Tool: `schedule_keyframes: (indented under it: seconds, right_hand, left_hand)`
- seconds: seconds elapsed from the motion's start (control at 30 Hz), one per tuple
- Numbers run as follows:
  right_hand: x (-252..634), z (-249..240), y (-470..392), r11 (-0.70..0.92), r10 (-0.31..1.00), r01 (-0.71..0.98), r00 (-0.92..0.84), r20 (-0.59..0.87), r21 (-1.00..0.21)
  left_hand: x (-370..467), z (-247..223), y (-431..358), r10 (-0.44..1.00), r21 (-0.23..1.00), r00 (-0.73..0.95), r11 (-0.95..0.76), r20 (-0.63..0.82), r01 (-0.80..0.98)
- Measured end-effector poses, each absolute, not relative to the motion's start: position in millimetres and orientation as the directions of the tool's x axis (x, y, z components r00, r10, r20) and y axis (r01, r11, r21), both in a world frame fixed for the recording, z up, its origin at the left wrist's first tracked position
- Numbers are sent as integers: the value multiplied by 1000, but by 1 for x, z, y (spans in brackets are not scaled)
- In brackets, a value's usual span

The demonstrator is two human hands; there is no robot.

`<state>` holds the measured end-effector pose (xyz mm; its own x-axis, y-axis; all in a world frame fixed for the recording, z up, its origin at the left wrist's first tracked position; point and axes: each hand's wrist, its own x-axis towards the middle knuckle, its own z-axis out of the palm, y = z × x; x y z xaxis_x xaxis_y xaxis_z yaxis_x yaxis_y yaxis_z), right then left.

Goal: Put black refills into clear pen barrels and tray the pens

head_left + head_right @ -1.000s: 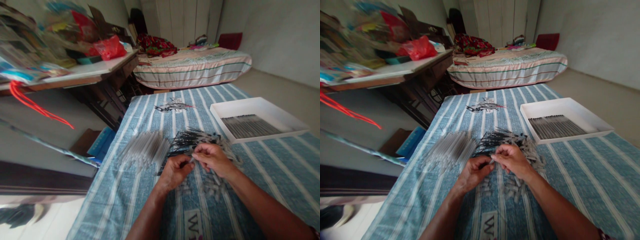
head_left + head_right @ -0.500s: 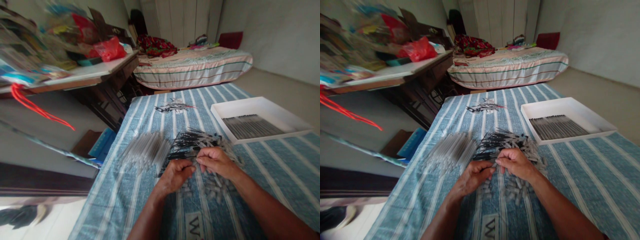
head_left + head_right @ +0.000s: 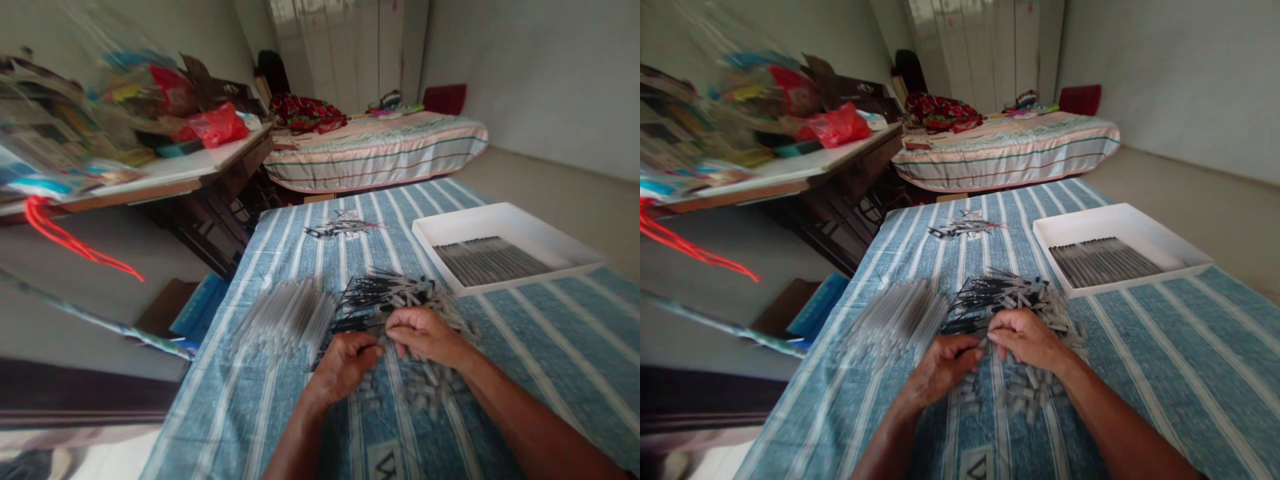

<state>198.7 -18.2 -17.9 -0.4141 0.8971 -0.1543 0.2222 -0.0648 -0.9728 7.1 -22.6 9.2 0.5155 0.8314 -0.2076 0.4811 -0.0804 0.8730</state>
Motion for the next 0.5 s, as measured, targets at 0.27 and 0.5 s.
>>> schedule_keyframes:
  seconds: [0.27,0.5]
  right_hand:
    - [194,-17,-13,0,900,198,-427,-86,-980]
    - [192,-13,-12,76,912,260,-409,-38,-963]
  left_hand:
    - [8,17,-18,843,830,476,-67,-250,554]
    - [6,18,-15,831,820,470,-29,-298,571]
